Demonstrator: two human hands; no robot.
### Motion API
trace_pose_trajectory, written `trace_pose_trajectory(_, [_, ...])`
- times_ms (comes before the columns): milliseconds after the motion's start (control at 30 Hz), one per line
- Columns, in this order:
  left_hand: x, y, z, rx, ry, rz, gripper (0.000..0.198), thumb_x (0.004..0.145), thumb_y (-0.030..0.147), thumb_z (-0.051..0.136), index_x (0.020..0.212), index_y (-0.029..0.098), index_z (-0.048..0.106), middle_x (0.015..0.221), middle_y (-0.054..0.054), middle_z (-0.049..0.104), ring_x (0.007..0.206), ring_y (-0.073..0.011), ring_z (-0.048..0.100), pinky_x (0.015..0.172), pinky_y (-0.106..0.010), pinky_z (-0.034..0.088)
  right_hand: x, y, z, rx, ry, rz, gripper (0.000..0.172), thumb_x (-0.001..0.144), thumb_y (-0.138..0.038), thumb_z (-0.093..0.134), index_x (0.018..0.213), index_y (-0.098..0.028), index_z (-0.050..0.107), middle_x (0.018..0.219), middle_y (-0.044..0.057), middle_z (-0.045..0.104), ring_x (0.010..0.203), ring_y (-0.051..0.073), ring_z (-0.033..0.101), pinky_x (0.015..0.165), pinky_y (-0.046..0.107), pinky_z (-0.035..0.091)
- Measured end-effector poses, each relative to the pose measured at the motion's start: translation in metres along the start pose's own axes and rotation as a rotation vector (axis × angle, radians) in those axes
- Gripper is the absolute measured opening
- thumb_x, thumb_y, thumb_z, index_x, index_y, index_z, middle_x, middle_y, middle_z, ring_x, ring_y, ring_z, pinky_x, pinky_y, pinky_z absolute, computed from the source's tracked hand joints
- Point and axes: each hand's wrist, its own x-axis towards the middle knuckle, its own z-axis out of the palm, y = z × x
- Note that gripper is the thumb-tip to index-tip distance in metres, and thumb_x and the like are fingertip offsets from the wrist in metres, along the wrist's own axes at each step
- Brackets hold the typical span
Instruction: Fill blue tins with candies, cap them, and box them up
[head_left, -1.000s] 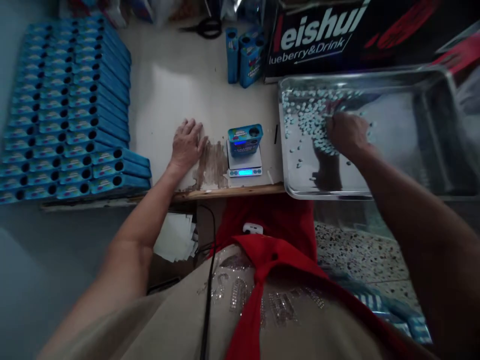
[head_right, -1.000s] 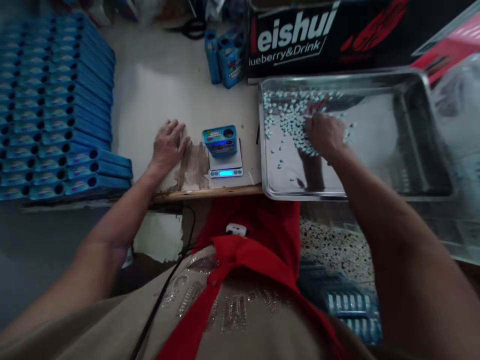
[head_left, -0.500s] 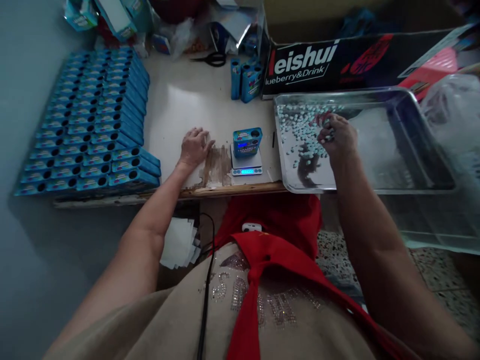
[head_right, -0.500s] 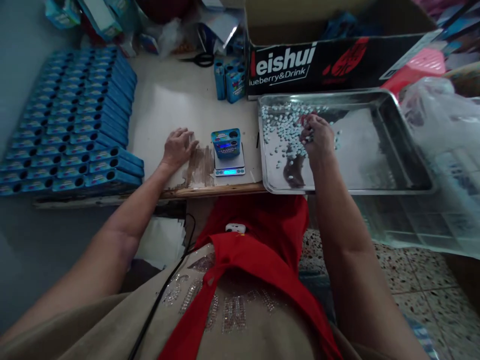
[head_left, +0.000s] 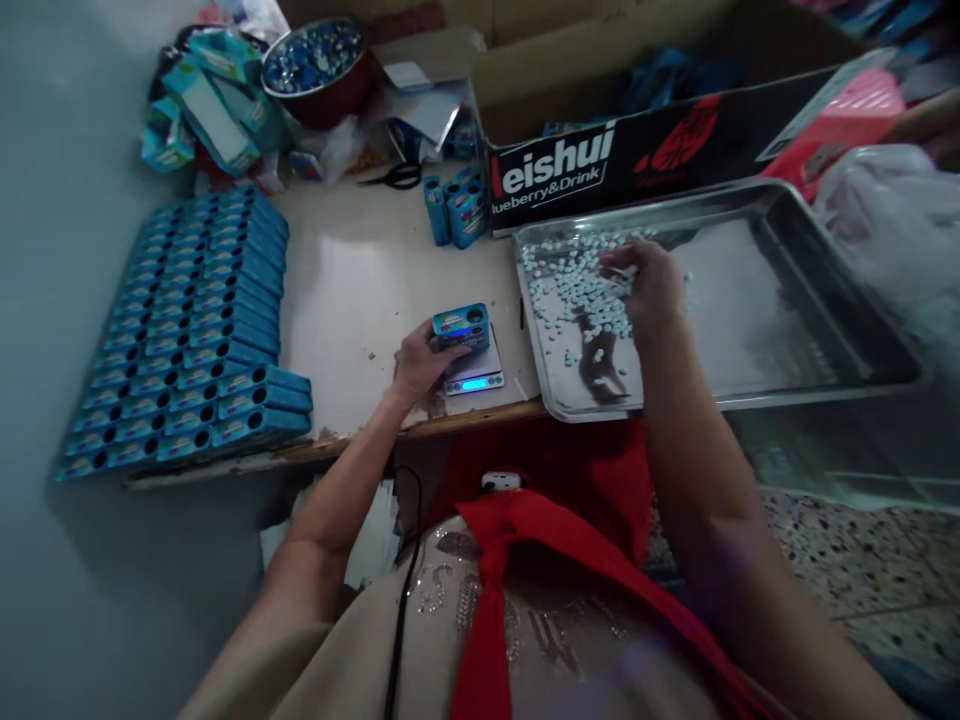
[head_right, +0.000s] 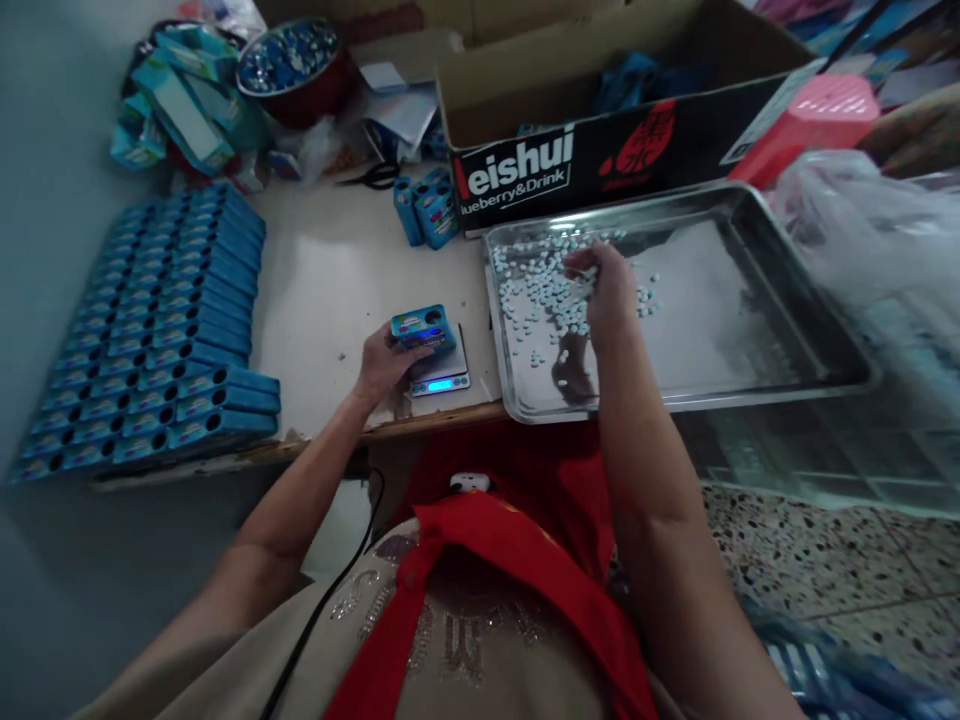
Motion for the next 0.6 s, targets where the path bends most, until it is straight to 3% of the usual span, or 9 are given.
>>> trace_pose_trajectory(67, [0.02,0.019,0.007,-0.079,-0.006,-0.003,0.045,0.085,0.028,0.095,0.124,0.022,0.074,0.117,-0.007,0.083,0.106,-0.0266,0.079,0.097,-0.043,0.067,-0.006,-0.02,0.022,0.005,0.335,0.216,0.05,0.115,-0.054,0.039,0.085,-0.024,0.065,0.094,0.009,0.075,0.096,0.017,0.062,0.103,0.039,0.054])
trace_pose_trajectory(100, [0.035,0.031,0.006,-0.072,-0.004,0.06,0.043,0.085,0.024,0.094,0.123,0.023,0.075,0.116,-0.007,0.083,0.105,-0.0257,0.078,0.097,-0.042,0.066,-0.01,-0.031,0.034,0.081,0.398,0.23,0.05,0.113,-0.057,0.045,0.089,-0.021,0.07,0.105,0.01,0.078,0.105,0.018,0.066,0.108,0.039,0.052])
trace_pose_trajectory(167, [0.069,0.065,-0.001,0.035,-0.02,0.288,0.039,0.088,0.019,0.09,0.124,0.025,0.077,0.122,-0.006,0.082,0.114,-0.0262,0.076,0.105,-0.043,0.063,-0.015,-0.052,0.056,0.313,0.379,0.313,0.052,0.11,-0.068,0.052,0.093,-0.022,0.073,0.108,0.009,0.079,0.108,0.02,0.07,0.105,0.039,0.056])
trace_pose_trajectory(233, [0.102,0.105,-0.004,0.204,-0.091,0.535,0.028,0.097,0.016,0.078,0.123,0.027,0.079,0.125,-0.007,0.081,0.123,-0.0274,0.072,0.114,-0.046,0.057,-0.017,-0.066,0.071,0.614,0.27,0.495,0.055,0.107,-0.076,0.054,0.097,-0.025,0.071,0.098,0.008,0.077,0.102,0.023,0.072,0.096,0.041,0.061])
trace_pose_trajectory(367, [0.146,0.17,0.023,0.46,-0.222,0.81,0.033,0.103,0.01,0.059,0.119,0.027,0.082,0.124,-0.009,0.079,0.129,-0.0298,0.068,0.127,-0.057,0.046,-0.014,-0.071,0.073,1.115,0.128,0.826,0.052,0.11,-0.075,0.047,0.111,-0.026,0.064,0.092,0.007,0.073,0.097,0.027,0.074,0.088,0.047,0.068])
trace_pose_trajectory(467, [0.156,0.181,0.052,0.535,-0.253,0.871,0.036,0.1,0.006,0.057,0.115,0.027,0.083,0.115,-0.007,0.079,0.124,-0.0287,0.068,0.135,-0.065,0.035,-0.012,-0.065,0.064,1.292,0.226,0.914,0.041,0.115,-0.063,0.042,0.117,-0.026,0.06,0.094,0.007,0.071,0.095,0.027,0.072,0.08,0.046,0.069])
trace_pose_trajectory(600, [0.155,0.165,0.066,0.52,-0.14,0.814,0.039,0.1,0.005,0.056,0.114,0.029,0.083,0.119,-0.007,0.08,0.123,-0.0299,0.069,0.136,-0.071,0.029,-0.009,-0.061,0.058,1.35,0.401,0.922,0.024,0.116,-0.041,0.043,0.111,-0.027,0.061,0.091,0.005,0.068,0.088,0.023,0.067,0.074,0.037,0.068])
